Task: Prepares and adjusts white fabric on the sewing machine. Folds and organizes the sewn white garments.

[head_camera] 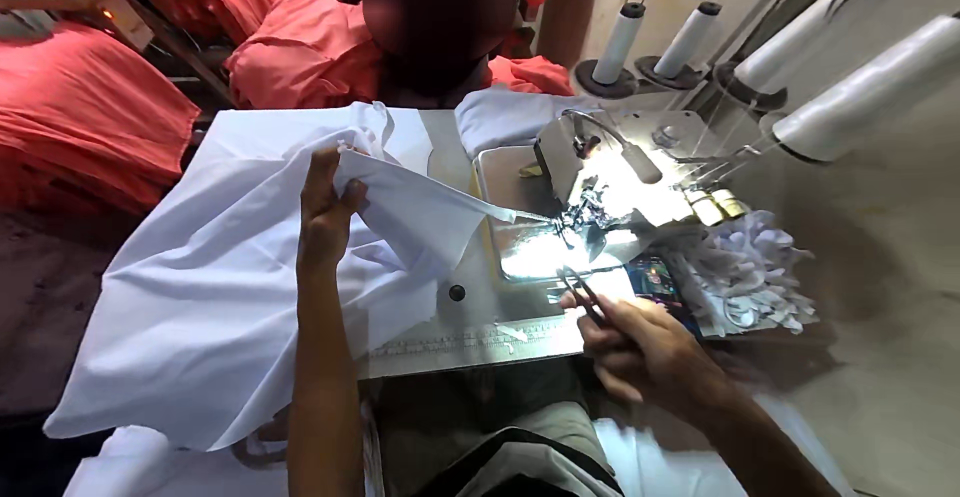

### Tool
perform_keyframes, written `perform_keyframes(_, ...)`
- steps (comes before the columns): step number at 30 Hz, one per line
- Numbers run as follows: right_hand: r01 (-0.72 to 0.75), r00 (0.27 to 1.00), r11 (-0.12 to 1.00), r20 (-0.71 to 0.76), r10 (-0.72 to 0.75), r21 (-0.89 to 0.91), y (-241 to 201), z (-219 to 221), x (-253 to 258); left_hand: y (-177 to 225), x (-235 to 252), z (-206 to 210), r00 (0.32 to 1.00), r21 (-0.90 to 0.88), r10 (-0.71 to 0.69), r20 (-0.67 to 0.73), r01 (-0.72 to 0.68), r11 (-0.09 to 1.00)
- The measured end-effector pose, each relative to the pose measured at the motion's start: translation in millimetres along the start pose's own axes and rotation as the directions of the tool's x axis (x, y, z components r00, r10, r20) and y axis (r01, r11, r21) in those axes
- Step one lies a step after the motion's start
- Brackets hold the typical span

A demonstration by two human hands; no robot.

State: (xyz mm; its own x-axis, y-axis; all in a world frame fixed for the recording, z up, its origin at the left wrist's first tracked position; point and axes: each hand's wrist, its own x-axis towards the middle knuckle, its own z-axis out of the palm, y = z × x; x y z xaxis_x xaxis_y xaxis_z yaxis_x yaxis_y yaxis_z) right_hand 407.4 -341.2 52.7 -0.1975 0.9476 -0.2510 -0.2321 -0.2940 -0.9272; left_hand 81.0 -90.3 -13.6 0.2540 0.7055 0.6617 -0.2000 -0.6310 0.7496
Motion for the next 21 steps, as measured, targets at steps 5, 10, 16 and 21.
perform_keyframes(5,-0.033,0.988,0.968,-0.138,0.07,0.25,-7.0,13.0,43.7,-2.4,-0.6,-2.2,0.999,-0.035,0.037,0.017,-0.036,0.999)
perform_keyframes(10,-0.052,0.981,0.96,-0.164,0.1,0.276,-11.2,10.4,69.8,-2.3,-3.3,-2.4,1.0,-0.017,-0.013,-0.017,0.013,1.0)
perform_keyframes(16,-0.021,0.996,0.963,0.077,0.043,-0.268,-4.7,1.8,61.9,1.9,-3.8,-21.2,0.997,-0.107,0.021,0.071,-0.013,0.994)
perform_keyframes(21,0.137,0.981,0.45,0.184,0.063,-0.883,33.9,13.8,38.6,17.8,-44.7,-60.2,0.973,0.151,-0.133,-0.191,0.162,0.975)
